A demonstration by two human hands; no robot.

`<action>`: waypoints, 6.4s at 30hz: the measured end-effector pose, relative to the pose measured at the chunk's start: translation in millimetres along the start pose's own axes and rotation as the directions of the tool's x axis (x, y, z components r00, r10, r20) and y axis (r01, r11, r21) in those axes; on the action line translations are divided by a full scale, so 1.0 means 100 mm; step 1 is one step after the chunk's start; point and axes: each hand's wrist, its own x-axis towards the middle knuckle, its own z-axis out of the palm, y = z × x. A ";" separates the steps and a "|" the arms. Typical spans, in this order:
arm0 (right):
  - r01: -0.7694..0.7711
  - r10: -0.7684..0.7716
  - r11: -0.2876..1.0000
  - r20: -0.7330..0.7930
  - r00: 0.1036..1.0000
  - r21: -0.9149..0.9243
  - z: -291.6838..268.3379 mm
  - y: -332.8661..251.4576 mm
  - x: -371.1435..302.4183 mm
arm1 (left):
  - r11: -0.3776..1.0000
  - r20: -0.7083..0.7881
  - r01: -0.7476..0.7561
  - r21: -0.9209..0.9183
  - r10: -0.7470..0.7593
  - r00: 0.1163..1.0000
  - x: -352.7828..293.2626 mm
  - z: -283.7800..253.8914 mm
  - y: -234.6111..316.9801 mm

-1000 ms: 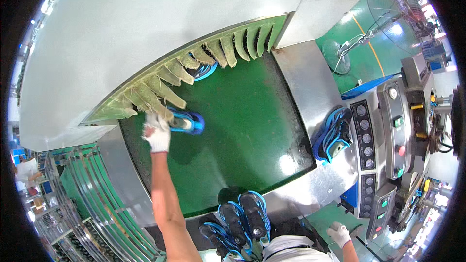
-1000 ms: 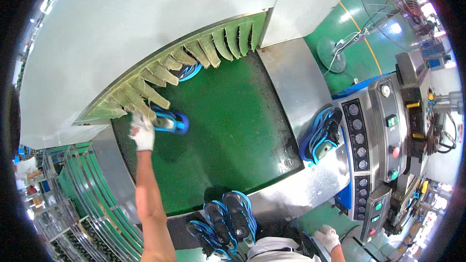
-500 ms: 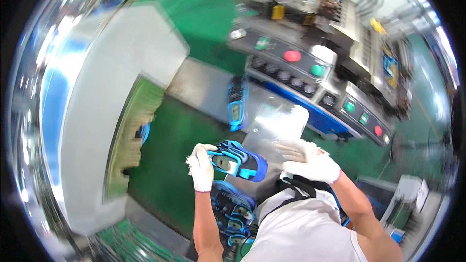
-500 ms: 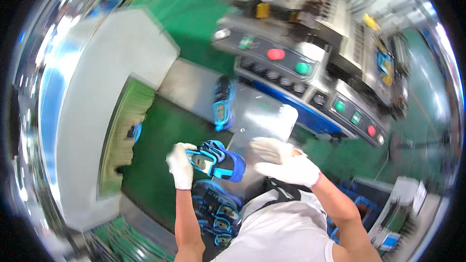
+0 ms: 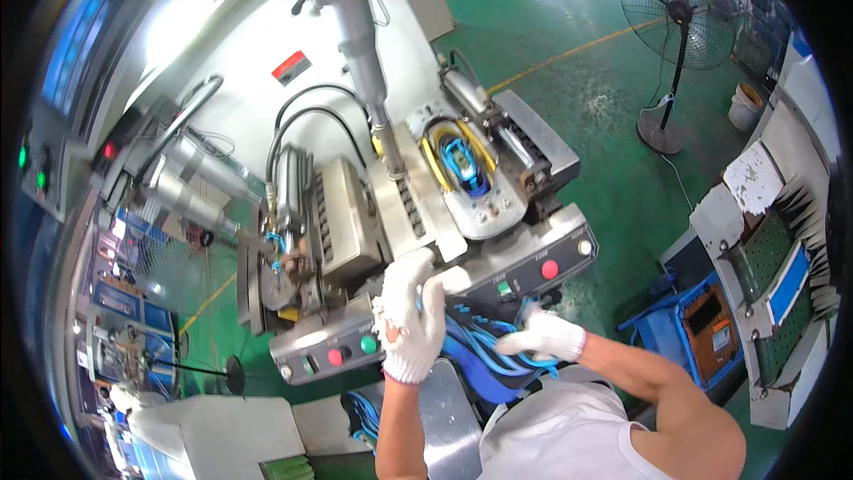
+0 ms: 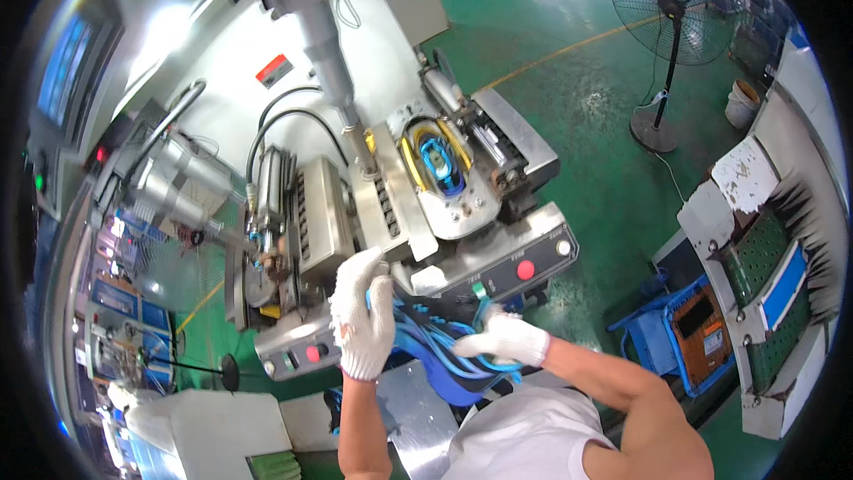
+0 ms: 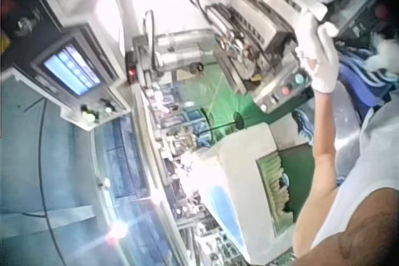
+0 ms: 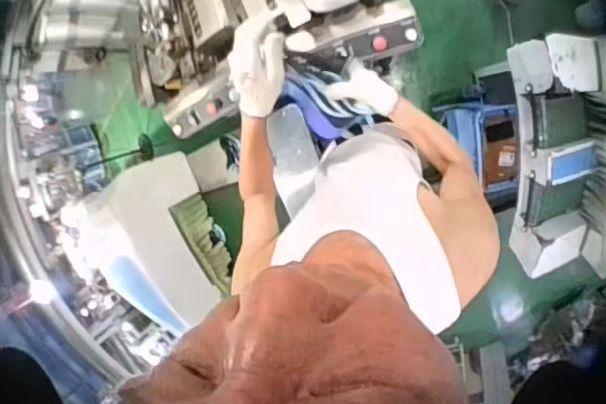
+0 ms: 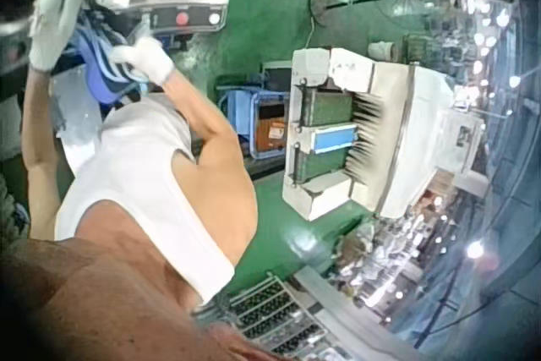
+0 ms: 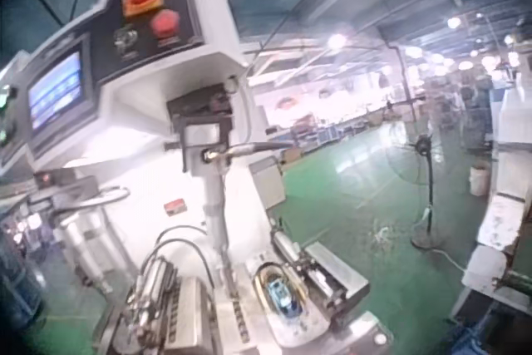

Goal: The person places shoes into the pressing machine molds, operates the machine buttons, removes the pressed shoes, and loads them onto the conveyor belt.

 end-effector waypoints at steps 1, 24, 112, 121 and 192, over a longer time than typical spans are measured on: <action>0.173 -0.166 0.944 -0.047 0.985 0.282 -0.17 -0.02 -0.14 | 0.997 -0.011 0.059 -0.040 -0.060 0.998 0.28 0.19 -0.11; 0.230 0.112 0.877 -0.643 0.757 0.422 -1.33 0.30 -0.13 | 0.414 0.436 0.804 -0.427 -0.684 0.585 2.11 1.96 -2.48; 0.173 0.260 0.527 0.351 0.900 -0.832 4.07 0.90 1.58 | 0.776 0.135 0.542 0.324 -0.605 0.785 -5.44 -2.17 -2.80; 0.137 0.266 0.464 0.285 0.921 -0.875 4.28 0.92 1.58 | 0.564 0.409 0.773 0.291 -0.803 0.433 -5.03 -2.48 -3.06; 0.439 -0.050 0.096 0.436 0.898 -0.893 3.66 3.39 1.05 | -0.274 -0.578 0.956 -0.105 -0.765 -0.283 -7.65 -0.67 2.72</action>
